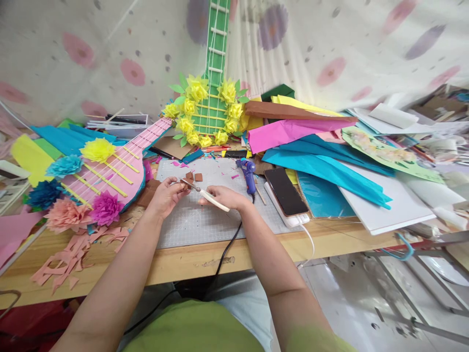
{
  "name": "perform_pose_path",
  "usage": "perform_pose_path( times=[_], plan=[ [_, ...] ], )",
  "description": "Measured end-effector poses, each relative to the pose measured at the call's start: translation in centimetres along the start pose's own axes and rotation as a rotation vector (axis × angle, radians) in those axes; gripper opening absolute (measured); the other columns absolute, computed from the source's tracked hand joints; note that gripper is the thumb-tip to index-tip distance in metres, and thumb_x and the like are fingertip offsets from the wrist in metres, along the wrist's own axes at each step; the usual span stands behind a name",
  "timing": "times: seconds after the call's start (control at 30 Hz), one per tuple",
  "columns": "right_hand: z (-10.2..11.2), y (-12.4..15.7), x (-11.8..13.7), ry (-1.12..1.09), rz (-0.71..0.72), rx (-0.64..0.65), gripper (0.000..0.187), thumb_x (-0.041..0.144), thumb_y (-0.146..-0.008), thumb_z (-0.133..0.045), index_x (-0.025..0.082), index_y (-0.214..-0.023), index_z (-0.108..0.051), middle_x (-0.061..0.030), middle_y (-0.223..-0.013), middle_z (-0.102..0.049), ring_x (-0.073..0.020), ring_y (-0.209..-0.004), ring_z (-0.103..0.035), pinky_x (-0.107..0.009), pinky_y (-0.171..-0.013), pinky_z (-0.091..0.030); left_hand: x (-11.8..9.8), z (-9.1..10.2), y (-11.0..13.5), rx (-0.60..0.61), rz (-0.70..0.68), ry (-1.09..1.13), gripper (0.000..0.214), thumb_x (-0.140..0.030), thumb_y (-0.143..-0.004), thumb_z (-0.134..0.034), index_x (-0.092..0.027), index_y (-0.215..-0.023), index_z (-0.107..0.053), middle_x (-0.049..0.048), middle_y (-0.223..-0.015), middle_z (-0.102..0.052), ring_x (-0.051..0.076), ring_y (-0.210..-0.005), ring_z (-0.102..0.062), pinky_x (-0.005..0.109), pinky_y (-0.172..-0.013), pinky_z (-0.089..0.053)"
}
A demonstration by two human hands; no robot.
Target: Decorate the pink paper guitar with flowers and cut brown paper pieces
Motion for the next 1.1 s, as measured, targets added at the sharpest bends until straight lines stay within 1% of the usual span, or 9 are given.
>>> perform_pose_path(
  times=[0.2, 0.3, 0.4, 0.5, 0.6, 0.73, 0.83, 0.97, 1.1],
  plan=[
    [0.1, 0.3, 0.3, -0.171, -0.041, 0.019, 0.047, 0.059, -0.065, -0.066, 0.02, -0.071, -0.041, 0.0108, -0.047, -0.039, -0.0035, -0.037, -0.034, -0.018, -0.036, -0.025, 0.0, 0.3, -0.1, -0.002, -0.011, -0.024, 0.039, -0.008, -0.052, -0.069, -0.019, -0.076, -0.041, -0.0048, -0.062, -0.062, 0.011, -0.058, -0.062, 0.024, -0.055, -0.051],
    [0.0, 0.1, 0.5, -0.326, -0.012, -0.072, 0.048, 0.058, -0.064, -0.068, 0.02, -0.071, -0.04, 0.0105, -0.045, -0.042, -0.0038, -0.033, -0.037, -0.017, -0.033, -0.027, 0.0, 0.3, -0.2, 0.024, -0.042, -0.021, 0.041, -0.01, -0.051, -0.073, -0.019, -0.075, -0.041, -0.0061, -0.062, -0.062, 0.012, -0.06, -0.063, 0.025, -0.058, -0.05],
    [-0.6, -0.6, 0.5, -0.567, 0.025, -0.187, 0.045, 0.057, -0.068, -0.066, 0.019, -0.077, -0.044, 0.0057, -0.051, -0.054, -0.0066, -0.039, -0.05, -0.018, -0.037, -0.039, 0.2, 0.2, -0.3, 0.125, -0.132, -0.039, 0.041, -0.013, -0.053, -0.076, -0.019, -0.076, -0.043, -0.0046, -0.067, -0.065, 0.012, -0.063, -0.064, 0.025, -0.065, -0.049],
    [-1.7, -1.5, 0.6, -0.796, 0.037, -0.147, 0.037, 0.047, -0.07, -0.069, 0.017, -0.079, -0.049, -0.0007, -0.065, -0.064, -0.0088, -0.052, -0.06, -0.02, -0.049, -0.05, 0.5, 0.0, -0.4, 0.222, -0.203, -0.076, 0.038, -0.016, -0.055, -0.077, -0.019, -0.075, -0.044, -0.0036, -0.068, -0.066, 0.011, -0.065, -0.063, 0.024, -0.07, -0.046],
    [-2.4, -1.9, 0.7, -0.932, 0.034, -0.099, 0.032, 0.036, -0.066, -0.075, 0.016, -0.078, -0.052, -0.0009, -0.07, -0.066, -0.0077, -0.055, -0.061, -0.018, -0.052, -0.052, 0.7, -0.3, -0.3, 0.268, -0.203, -0.089, 0.039, -0.017, -0.055, -0.078, -0.019, -0.075, -0.044, -0.0049, -0.067, -0.066, 0.01, -0.064, -0.062, 0.024, -0.068, -0.046],
    [-2.7, -2.0, 0.9, -0.993, 0.019, -0.135, 0.039, 0.029, -0.055, -0.081, 0.016, -0.077, -0.053, 0.0031, -0.062, -0.062, -0.0058, -0.051, -0.058, -0.016, -0.05, -0.05, 0.4, -0.6, 0.1, 0.346, -0.187, -0.112, 0.037, -0.02, -0.057, -0.078, -0.019, -0.074, -0.045, -0.0045, -0.066, -0.066, 0.011, -0.06, -0.06, 0.027, -0.067, -0.047],
    [-2.5, -2.2, 0.7, -0.942, 0.062, -0.277, 0.044, 0.033, -0.051, -0.082, 0.017, -0.078, -0.05, 0.0046, -0.059, -0.06, -0.0073, -0.051, -0.058, -0.019, -0.051, -0.05, 0.3, -0.6, 0.1, 0.316, -0.17, -0.102, 0.033, -0.018, -0.057, -0.077, -0.018, -0.076, -0.05, -0.0003, -0.078, -0.068, 0.013, -0.071, -0.063, 0.028, -0.072, -0.048],
    [-2.1, -2.5, 0.0, -0.734, 0.192, -0.66, 0.049, 0.04, -0.054, -0.078, 0.021, -0.08, -0.041, 0.0073, -0.061, -0.056, -0.0099, -0.052, -0.059, -0.025, -0.055, -0.05, 1.1, -0.5, -0.2, 0.164, -0.085, -0.021, 0.034, -0.019, -0.055, -0.076, -0.017, -0.078, -0.052, 0.0004, -0.083, -0.066, 0.013, -0.076, -0.063, 0.03, -0.074, -0.049],
    [-2.4, -2.8, -0.5, -0.5, 0.194, -0.795, 0.046, 0.045, -0.06, -0.072, 0.023, -0.082, -0.038, 0.0054, -0.068, -0.055, -0.0121, -0.059, -0.059, -0.029, -0.06, -0.05, 2.2, -1.0, -0.3, 0.028, -0.075, -0.01, 0.039, -0.022, -0.051, -0.079, -0.017, -0.076, -0.05, -0.0029, -0.072, -0.061, 0.011, -0.068, -0.062, 0.029, -0.069, -0.05]
  ],
)
Point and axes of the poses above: each hand's wrist, its own y-axis away from the middle knuckle, its own z-axis out of the back of the hand, x = y × z, the point moved 2 cm from there along -y, towards the middle knuckle
